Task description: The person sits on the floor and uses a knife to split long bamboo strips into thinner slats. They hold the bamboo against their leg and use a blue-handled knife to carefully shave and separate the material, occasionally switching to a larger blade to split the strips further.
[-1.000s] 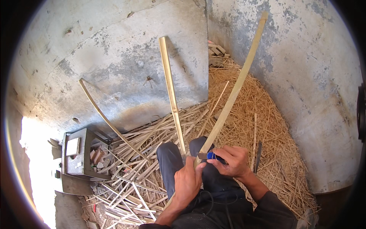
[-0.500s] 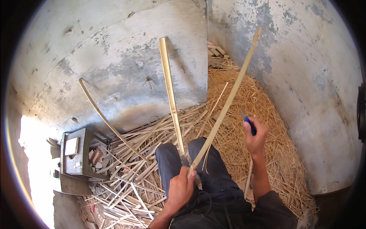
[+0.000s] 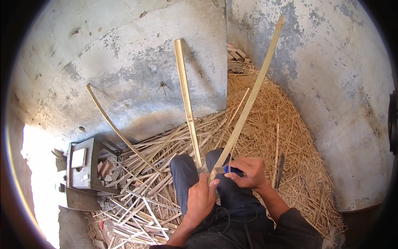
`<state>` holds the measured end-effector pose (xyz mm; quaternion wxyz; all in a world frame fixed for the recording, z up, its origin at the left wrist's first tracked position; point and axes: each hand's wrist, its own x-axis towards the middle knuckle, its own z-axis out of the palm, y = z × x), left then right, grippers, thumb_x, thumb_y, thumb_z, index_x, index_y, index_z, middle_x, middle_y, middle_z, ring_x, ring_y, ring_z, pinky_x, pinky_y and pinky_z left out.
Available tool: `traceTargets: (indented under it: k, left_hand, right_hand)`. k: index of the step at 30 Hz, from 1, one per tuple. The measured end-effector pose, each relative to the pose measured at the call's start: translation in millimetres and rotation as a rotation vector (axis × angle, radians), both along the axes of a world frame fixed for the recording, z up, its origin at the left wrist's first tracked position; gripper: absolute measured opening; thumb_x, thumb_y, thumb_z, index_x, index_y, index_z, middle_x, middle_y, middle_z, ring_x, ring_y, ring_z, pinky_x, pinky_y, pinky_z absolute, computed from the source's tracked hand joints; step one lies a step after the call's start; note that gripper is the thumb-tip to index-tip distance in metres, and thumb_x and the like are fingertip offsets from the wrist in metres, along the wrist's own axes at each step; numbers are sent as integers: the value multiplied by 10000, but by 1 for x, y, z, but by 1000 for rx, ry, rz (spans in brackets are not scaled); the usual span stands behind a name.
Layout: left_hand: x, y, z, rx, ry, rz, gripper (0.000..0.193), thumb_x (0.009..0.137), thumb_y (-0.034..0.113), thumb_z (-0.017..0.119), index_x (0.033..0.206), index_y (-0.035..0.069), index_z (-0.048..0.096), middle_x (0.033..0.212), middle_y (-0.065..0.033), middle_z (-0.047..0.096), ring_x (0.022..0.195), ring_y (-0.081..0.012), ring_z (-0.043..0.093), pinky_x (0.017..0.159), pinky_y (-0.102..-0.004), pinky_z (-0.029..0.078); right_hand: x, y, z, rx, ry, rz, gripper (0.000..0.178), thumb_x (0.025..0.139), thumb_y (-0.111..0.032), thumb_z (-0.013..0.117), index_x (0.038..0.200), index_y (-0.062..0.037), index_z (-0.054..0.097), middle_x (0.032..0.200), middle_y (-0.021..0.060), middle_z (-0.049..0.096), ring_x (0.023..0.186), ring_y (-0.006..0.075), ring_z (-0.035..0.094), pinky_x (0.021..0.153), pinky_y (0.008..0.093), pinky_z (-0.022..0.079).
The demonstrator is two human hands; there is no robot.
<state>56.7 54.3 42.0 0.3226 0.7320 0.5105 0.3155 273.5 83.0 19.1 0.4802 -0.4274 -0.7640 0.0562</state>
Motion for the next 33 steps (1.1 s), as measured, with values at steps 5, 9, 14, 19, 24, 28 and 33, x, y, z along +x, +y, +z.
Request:
traceTargets:
  k: [5,9,14,19,24,28,33]
  left_hand:
    - [3,-1,-3,89,68,19,329,1088,332,572,1078,8,517,735,-240,645,696,-488,656,579,-546,492]
    - [4,-2,-4,119,115,41,325,1079,330,592,1061,14,516,718,-225,646,663,-476,656,547,-530,490]
    - [1,-7,-4,99,141,50,315,1071,325,606,1035,27,511,705,-211,648,645,-465,658,541,-524,490]
    - [-6,-14,-11,46,163,38,311,1066,321,615,1021,32,508,699,-214,649,644,-461,661,547,-529,491]
    - [-14,-22,-16,-10,146,23,307,1067,325,612,1018,39,510,696,-216,652,648,-463,662,558,-542,491]
    - [-20,-24,-21,-23,154,23,302,1070,326,603,1015,44,510,686,-216,650,647,-467,660,561,-547,488]
    - [-32,-34,-32,-66,205,5,291,1077,315,588,1013,42,509,667,-217,641,641,-473,654,558,-554,483]
  right_hand:
    - [-4,-2,8,13,-55,-27,283,847,-352,849,933,-101,752,672,25,609,515,227,592,476,361,441]
    - [0,-1,6,8,-38,-84,337,879,-382,829,904,-57,742,675,62,639,533,244,622,494,355,466]
    - [12,7,13,38,40,-153,333,885,-365,830,914,-43,750,761,96,719,599,263,693,547,351,533]
    - [28,15,24,30,89,-234,330,898,-338,826,929,-17,755,782,123,733,636,254,721,571,331,548]
    - [46,29,16,52,99,-281,353,919,-354,809,940,-5,760,790,126,741,644,244,723,580,309,552]
    - [52,34,11,37,114,-295,373,942,-371,790,959,1,763,812,121,746,645,220,718,584,301,546]
    - [81,57,10,54,110,-402,411,976,-412,749,994,-3,778,793,120,746,652,194,698,583,308,528]
